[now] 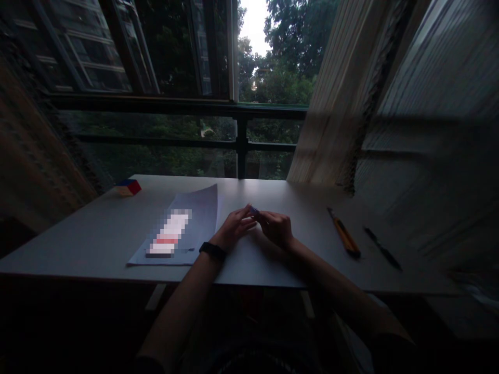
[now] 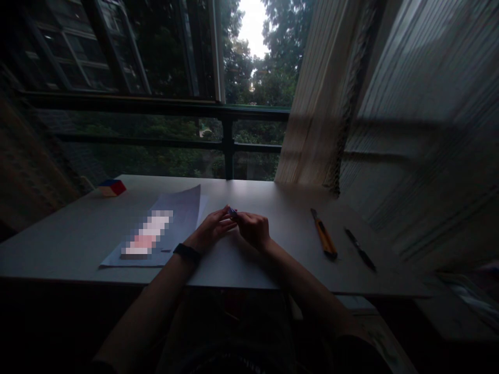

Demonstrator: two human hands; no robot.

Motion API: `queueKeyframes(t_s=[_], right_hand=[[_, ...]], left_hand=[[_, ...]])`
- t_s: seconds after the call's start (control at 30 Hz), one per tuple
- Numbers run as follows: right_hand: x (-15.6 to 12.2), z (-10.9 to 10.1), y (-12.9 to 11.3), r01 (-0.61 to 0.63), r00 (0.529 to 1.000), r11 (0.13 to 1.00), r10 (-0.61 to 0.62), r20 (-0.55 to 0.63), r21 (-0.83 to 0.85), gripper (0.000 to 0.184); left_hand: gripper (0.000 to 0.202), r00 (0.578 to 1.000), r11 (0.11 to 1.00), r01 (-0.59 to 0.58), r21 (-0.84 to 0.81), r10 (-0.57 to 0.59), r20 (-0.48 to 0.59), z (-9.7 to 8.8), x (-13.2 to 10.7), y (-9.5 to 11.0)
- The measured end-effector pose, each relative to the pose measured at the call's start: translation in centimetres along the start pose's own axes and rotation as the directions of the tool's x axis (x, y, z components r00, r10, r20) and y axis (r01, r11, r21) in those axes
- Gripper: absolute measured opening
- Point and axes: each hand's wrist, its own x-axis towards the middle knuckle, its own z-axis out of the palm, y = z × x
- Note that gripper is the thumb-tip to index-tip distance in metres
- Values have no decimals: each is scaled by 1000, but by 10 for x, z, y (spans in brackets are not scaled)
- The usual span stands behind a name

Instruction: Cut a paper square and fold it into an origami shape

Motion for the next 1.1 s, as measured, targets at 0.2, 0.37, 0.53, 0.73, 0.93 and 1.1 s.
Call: queueKeyframes(t_s=[0.2,0.37,0.53,0.73,0.93,1.1], right_hand=[[0,2,6,-43,998,999,44,46,-16,22],[2,0,8,-84,993,996,85,87,-19,23],[2,0,9,-105,988,994,104,116,2,24],[1,2,12,-158,980,987,155,126,12,24],[1,4,12,-144,984,989,140,109,31,27],[2,4,13,-136,985,987,125,121,82,25]], left_hand=[[31,985,993,-109,38,113,-133,1,5,-2],[31,982,987,-155,45,159,-104,2,5,-3],[33,969,968,-220,119,231,-92,1,5,-5],[30,959,957,-225,183,251,-130,1,7,-7],[26,962,961,-215,172,239,-129,1,8,-4],[25,968,963,-205,173,226,-112,0,6,-2]])
